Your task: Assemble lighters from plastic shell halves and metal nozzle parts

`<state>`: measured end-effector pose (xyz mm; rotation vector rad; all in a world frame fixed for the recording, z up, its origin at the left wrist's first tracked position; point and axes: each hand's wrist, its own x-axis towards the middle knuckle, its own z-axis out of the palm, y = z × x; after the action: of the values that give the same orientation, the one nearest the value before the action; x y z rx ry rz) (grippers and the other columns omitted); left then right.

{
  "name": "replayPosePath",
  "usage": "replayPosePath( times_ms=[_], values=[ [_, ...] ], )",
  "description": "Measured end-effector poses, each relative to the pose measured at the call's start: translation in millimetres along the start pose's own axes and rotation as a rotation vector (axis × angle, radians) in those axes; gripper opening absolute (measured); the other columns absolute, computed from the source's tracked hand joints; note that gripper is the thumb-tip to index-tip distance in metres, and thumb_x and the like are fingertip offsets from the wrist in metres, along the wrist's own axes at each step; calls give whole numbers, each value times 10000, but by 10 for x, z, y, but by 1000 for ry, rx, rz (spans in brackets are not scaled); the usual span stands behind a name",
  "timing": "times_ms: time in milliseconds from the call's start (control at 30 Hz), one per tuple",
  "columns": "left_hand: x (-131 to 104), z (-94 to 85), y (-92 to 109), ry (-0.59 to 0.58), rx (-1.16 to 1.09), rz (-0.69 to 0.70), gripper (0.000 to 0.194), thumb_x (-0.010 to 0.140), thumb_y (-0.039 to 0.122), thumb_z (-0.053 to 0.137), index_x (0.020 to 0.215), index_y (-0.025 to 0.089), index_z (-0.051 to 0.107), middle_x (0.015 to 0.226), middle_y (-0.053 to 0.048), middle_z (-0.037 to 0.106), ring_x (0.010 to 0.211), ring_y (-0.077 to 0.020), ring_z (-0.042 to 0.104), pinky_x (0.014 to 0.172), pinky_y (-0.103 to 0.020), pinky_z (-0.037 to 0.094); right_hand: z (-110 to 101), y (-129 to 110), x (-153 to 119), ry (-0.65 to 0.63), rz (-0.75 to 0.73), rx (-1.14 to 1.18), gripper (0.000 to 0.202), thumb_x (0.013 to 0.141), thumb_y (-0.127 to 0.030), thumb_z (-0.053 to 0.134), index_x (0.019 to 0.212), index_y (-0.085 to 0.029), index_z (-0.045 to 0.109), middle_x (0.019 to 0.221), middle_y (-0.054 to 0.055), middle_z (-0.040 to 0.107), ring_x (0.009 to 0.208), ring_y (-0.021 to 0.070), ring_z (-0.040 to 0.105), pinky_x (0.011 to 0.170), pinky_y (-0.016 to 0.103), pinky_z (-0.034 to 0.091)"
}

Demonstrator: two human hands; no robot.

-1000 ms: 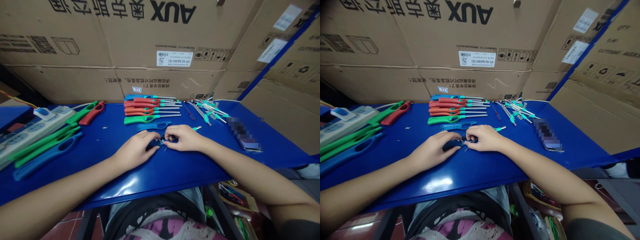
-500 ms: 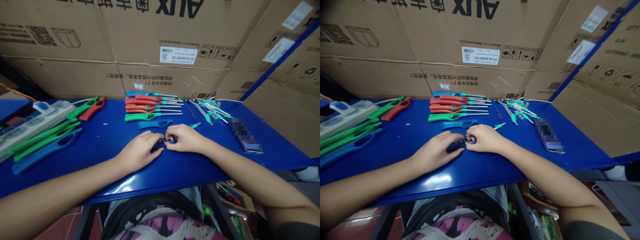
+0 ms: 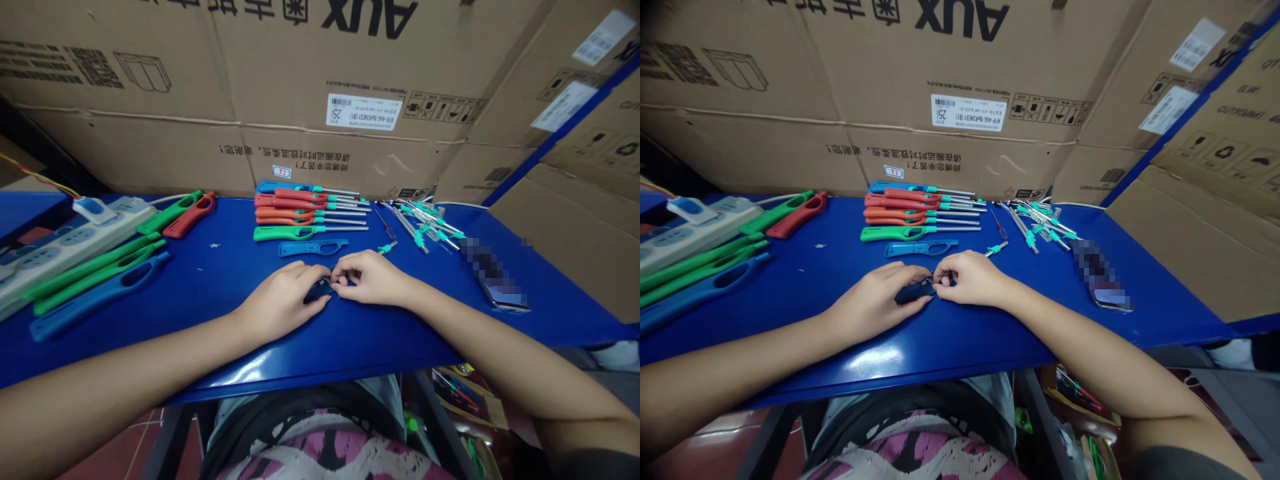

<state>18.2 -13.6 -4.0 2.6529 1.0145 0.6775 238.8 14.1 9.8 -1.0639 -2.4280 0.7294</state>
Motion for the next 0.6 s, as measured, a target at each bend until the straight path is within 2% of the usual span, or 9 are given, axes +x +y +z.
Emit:
replayPosePath(
  times_ms=[133, 333, 433, 600],
  values=[
    [-12, -1, 16, -7, 4, -10, 250, 898, 226, 662, 1133, 159, 609, 1018, -74, 714, 916, -242, 647, 811, -369, 543, -16, -17, 2, -54, 76, 42, 72, 756, -161, 659, 807, -166, 710, 669, -34, 634, 557, 77, 491, 559, 200, 356],
    [-12, -1, 48, 1, 7, 4, 230, 893, 214, 664, 1109, 157, 611, 1026, -69, 716, 901, -232, 647, 808, -358, 541, -10, -59, -5, -82, 93, -30, 52, 773, -175, 653, 819, -171, 677, 670, -42, 612, 566, 76, 506, 570, 202, 330],
    [-16, 3, 43, 5, 10, 11, 221, 893, 220, 664, 1098, 149, 621, 1014, -80, 715, 905, -239, 649, 805, -362, 544, 4, -56, -4, -65, 57, -67, 12, 796, -183, 652, 804, -173, 650, 665, -43, 600, 576, 79, 511, 579, 204, 325],
    [-22, 9, 18, 11, 17, 32, 239, 894, 224, 667, 1115, 143, 629, 987, -85, 716, 899, -243, 656, 806, -369, 547, 13, 6, 8, -28, -62, -62, 53, 764, -122, 663, 792, -162, 642, 672, -40, 599, 589, 78, 509, 590, 198, 346]
  ],
)
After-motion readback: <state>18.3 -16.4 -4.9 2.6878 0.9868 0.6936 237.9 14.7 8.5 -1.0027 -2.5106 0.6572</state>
